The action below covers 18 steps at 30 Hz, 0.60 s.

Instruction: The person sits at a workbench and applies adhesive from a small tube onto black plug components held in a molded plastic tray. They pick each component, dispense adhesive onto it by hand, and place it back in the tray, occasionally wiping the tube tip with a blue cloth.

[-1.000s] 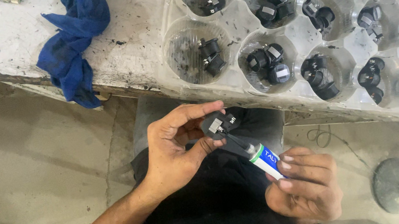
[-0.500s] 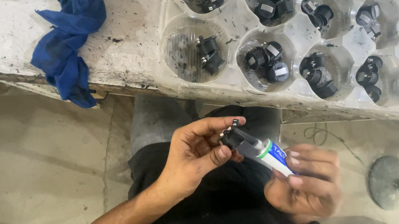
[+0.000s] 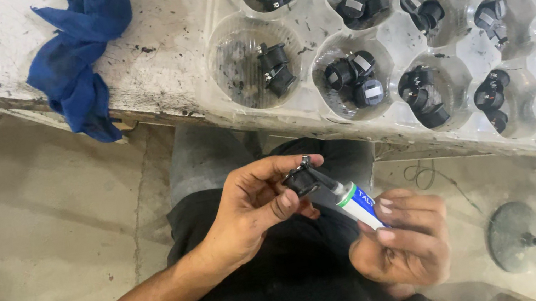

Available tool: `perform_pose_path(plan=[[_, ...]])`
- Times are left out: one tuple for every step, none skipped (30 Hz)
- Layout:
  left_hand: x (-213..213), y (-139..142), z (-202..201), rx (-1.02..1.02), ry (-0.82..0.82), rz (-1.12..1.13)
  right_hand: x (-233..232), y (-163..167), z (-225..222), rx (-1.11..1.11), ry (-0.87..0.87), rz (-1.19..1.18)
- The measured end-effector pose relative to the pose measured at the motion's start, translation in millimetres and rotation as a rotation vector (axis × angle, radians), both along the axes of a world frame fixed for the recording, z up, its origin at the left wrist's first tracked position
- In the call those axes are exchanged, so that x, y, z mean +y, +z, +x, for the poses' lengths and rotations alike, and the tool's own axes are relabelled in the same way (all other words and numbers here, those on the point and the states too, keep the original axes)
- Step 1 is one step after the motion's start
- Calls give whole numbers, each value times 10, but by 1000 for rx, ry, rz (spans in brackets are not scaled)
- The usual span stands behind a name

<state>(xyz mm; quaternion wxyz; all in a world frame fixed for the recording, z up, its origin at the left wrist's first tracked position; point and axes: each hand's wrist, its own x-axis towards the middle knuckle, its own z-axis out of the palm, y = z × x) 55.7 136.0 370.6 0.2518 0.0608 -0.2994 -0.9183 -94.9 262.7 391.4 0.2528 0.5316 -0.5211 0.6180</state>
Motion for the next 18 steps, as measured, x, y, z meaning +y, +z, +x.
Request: perform_pose_path(plan=[[-1, 28, 8, -2, -11, 17, 5, 44, 2, 0, 8, 1], [2, 77, 25, -5, -22, 34, 15, 103, 15, -1, 16, 2], [7, 135, 44, 4, -22, 44, 37, 168, 32, -5, 9, 54], [10, 213, 72, 14, -23, 54, 92, 267, 67, -9, 2, 106], [13, 308, 101, 24, -22, 64, 142, 376, 111, -13, -4, 158], [10, 420, 134, 5, -4, 39, 169, 476, 166, -66, 11, 175], [0, 556, 176, -15, 14, 15, 195, 586, 233, -120, 25, 191], [-22, 710, 216, -34, 31, -12, 204, 691, 294, -175, 38, 204], [-69, 873, 271, -57, 42, -88, 169, 767, 330, -205, 37, 92], [-133, 1070, 361, -78, 54, -162, 116, 851, 361, -234, 37, -17], [-196, 1294, 461, -100, 69, -234, 80, 958, 402, -264, 39, -124], [-277, 1542, 566, -151, 177, -398, 76, 1098, 453, -251, 12, -166], [-384, 1804, 676, -203, 284, -562, 92, 1261, 505, -241, -17, -207], [-518, 2055, 764, -260, 372, -749, 106, 1409, 561, -235, -33, -228], [-657, 2267, 826, -315, 459, -939, 136, 1533, 608, -229, -50, -249], [-779, 2429, 881, -352, 515, -1068, 125, 1602, 626, -224, -54, -256], [-901, 2562, 905, -385, 570, -1200, 105, 1665, 648, -218, -60, -265], [-1020, 2657, 875, -458, 575, -1322, 95, 1716, 661, -218, -67, -261]])
